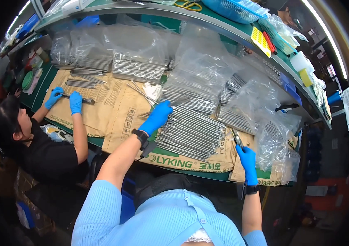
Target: The person picks up a bundle of metal rods, measures the diameter of one rod using a digital caliper, and then places the bundle back onto the table. This process is repeated multiple times throughout the video.
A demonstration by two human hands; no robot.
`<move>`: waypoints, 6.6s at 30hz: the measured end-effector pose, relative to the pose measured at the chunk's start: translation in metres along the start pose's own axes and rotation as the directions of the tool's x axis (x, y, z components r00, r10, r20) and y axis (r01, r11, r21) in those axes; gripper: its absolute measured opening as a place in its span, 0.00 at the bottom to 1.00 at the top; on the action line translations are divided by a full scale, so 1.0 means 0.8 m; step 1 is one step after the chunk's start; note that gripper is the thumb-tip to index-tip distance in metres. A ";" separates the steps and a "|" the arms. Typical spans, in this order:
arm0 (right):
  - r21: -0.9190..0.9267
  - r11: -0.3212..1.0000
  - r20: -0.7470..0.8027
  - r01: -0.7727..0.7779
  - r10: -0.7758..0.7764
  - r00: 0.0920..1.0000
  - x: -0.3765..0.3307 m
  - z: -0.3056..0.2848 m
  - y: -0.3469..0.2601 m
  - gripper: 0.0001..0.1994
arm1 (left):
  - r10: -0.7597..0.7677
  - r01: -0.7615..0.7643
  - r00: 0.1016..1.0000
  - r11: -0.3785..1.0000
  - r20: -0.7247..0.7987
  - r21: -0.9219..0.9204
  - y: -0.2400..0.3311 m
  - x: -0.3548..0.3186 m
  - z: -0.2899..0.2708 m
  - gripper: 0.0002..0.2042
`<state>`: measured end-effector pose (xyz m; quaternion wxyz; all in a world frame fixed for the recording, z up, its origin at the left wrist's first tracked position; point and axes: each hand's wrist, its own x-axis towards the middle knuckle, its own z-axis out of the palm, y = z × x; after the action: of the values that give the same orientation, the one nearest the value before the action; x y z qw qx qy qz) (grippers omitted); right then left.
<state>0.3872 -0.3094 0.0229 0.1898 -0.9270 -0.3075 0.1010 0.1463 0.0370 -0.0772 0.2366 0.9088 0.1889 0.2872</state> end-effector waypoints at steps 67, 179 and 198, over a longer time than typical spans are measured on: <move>0.207 0.966 0.259 0.156 -0.208 0.943 -0.068 0.072 -0.106 0.19 | -0.809 0.094 0.556 0.291 -0.192 -0.952 -0.009 -0.053 -0.117 0.13; 0.206 0.593 0.158 0.779 -0.805 0.571 0.001 0.072 -0.368 0.27 | -0.601 0.379 0.761 0.719 -0.246 -0.582 0.101 -0.105 -0.150 0.13; 0.181 0.595 0.191 0.783 -0.802 0.566 -0.003 0.062 -0.357 0.27 | -0.607 0.401 0.775 0.688 -0.177 -0.605 0.113 -0.109 -0.150 0.14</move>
<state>0.2182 -0.0853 0.0965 0.2089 -0.6615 -0.7077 0.1339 0.0250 -0.0398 0.0208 0.5117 0.6457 0.3881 0.4129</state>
